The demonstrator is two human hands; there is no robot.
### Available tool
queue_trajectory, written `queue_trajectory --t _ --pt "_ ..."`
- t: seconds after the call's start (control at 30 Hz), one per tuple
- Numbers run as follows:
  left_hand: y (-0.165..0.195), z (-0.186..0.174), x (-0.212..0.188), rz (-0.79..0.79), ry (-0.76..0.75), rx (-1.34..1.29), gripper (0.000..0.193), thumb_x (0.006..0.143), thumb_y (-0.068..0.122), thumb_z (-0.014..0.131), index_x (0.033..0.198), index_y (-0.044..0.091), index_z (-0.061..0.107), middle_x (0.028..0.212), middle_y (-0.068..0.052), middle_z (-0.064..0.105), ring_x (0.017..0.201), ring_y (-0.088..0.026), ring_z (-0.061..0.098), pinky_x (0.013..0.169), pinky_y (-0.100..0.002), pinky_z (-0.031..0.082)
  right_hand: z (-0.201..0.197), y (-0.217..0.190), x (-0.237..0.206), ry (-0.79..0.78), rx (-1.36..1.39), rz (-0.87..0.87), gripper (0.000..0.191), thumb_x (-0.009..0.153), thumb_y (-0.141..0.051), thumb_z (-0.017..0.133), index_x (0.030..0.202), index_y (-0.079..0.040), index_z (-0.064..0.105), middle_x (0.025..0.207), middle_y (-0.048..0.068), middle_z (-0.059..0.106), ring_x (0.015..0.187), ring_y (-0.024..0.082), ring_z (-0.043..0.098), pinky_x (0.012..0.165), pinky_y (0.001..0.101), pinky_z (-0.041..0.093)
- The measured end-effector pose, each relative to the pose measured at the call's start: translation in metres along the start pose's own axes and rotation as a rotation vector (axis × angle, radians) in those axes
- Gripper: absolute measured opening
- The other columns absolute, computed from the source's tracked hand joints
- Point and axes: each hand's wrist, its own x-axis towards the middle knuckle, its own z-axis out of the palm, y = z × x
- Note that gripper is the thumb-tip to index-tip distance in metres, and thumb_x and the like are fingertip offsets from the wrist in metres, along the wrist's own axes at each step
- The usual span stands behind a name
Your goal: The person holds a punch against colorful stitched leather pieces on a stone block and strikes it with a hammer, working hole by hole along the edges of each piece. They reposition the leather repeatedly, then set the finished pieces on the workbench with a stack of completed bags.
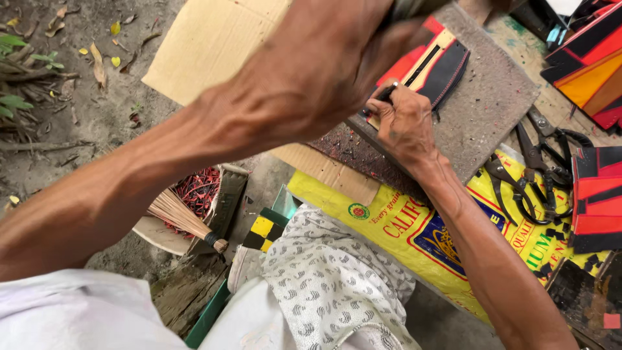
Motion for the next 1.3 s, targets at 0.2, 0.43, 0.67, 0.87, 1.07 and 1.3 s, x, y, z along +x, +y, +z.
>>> queue_trajectory --t 0.2,0.43,0.67,0.87,1.07,1.3 --pt "0.001 0.007 -0.003 0.296 0.12 0.265 0.021 0.118 0.018 0.055 0.122 -0.003 0.055 0.105 -0.026 0.06 0.089 -0.043 0.058 0.076 -0.052 0.045 0.002 0.003 -0.002 0.039 -0.006 -0.08 0.007 0.106 -0.004 0.061 0.106 0.001 0.066 0.085 0.015 0.068 0.077 0.024 0.073 0.069 0.0348 0.055" --pt "-0.025 0.015 -0.051 -0.697 -0.461 -0.023 0.039 0.108 0.034 0.048 0.099 -0.004 0.051 0.063 -0.025 0.056 0.055 -0.043 0.057 0.057 -0.055 0.044 0.003 0.004 -0.004 0.017 -0.076 -0.035 0.009 0.101 -0.007 0.069 0.098 0.0 0.064 0.078 0.017 0.066 0.07 0.028 0.07 0.064 0.0392 0.052" --pt "-0.045 0.037 -0.082 -0.685 -0.39 -0.035 0.035 0.107 0.031 0.056 0.093 -0.001 0.054 0.059 -0.018 0.052 0.053 -0.035 0.051 0.055 -0.051 0.04 0.003 0.001 0.0 0.135 0.122 0.165 0.019 0.107 -0.017 0.065 0.1 0.001 0.061 0.078 0.011 0.069 0.067 0.022 0.074 0.057 0.0341 0.06" --pt "-0.093 0.035 -0.095 -0.988 -0.176 -0.05 0.029 0.097 0.024 0.071 0.09 0.001 0.054 0.068 -0.006 0.052 0.058 -0.02 0.052 0.054 -0.043 0.045 -0.044 0.052 -0.023 0.61 0.715 0.284 0.025 0.115 -0.025 0.061 0.109 -0.002 0.055 0.095 0.012 0.065 0.079 0.021 0.072 0.067 0.0394 0.063" --pt "-0.161 0.062 -0.099 -0.811 0.28 -0.163 0.029 0.091 0.02 0.084 0.094 0.003 0.061 0.077 0.0 0.063 0.071 -0.012 0.062 0.065 -0.032 0.054 -0.044 0.087 -0.033 0.462 0.611 0.37 0.025 0.117 -0.026 0.063 0.114 -0.002 0.058 0.107 0.009 0.069 0.092 0.015 0.07 0.076 0.032 0.064" --pt "-0.189 0.058 -0.101 -0.793 0.421 -0.119 0.044 0.073 0.018 0.096 0.092 0.001 0.06 0.08 -0.004 0.064 0.074 -0.016 0.064 0.069 -0.031 0.056 -0.02 0.064 0.009 0.364 0.503 0.264 0.029 0.121 -0.025 0.064 0.119 0.003 0.06 0.11 0.012 0.069 0.094 0.018 0.071 0.077 0.0342 0.065"
